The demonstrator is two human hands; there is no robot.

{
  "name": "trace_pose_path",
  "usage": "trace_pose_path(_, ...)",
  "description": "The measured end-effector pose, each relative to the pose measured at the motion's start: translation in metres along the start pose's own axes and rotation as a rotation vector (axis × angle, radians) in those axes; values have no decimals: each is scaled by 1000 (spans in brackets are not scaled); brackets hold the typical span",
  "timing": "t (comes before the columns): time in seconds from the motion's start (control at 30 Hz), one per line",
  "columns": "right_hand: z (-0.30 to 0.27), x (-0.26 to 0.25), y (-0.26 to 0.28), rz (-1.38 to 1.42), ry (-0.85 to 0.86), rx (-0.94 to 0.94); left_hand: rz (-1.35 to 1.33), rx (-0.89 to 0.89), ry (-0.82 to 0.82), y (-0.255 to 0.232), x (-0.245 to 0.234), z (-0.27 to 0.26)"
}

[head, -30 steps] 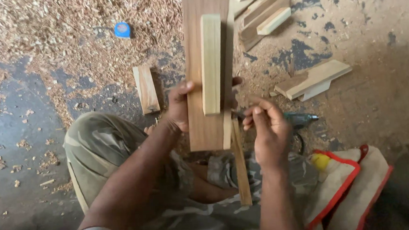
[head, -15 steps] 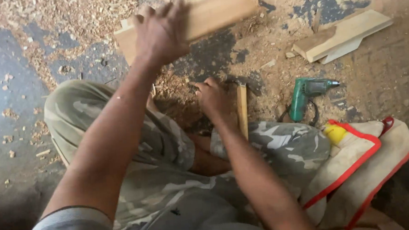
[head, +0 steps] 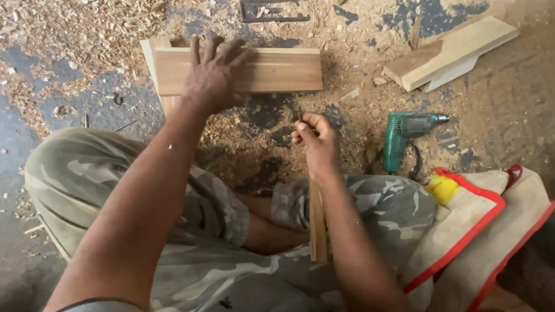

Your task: The person is assembling wood pieces using a hammer and nails in a woodworking shop.

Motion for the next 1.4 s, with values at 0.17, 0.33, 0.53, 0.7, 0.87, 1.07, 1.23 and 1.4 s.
trace_pose_path(0.17, 1, 3, -7, 444, 94, -12, -578, -91, 29, -70, -33, -37)
trace_pose_path(0.33, -11, 14, 15, 410, 167, -31, -1287, -201, 58, -95, -6, -59)
trace_pose_path(0.53, -33, -34, 31, -471, -3, 117, -787, -383, -218, -42, 18, 2)
trace_pose_path(0.7, -45, -64, -15, -284, 30, 169, -649, -205, -453, -34, 43, 40)
trace_pose_path(0.87, -48, -58, -32, 139, 124, 509, -700, -207, -356, -37, 49, 41)
trace_pose_path(1.07, -45, -53, -27, 160, 163, 452, -733, -150, -429, -35, 50, 38)
trace_pose_path(1.23, -44, -53, -26, 163, 158, 427, -833, -215, -340, -38, 42, 37)
trace_pose_path(1.4, -45, -54, -27, 149, 143, 460, -846, -194, -361, -38, 41, 36)
Point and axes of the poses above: each hand's wrist, its own z-axis towards the middle knuckle, its own x-axis out of the palm, y = z × x, the point moved 2 cm from there along z, towards the middle knuckle, and after that the axes turned 10 degrees about z, right-handed, at the moved point
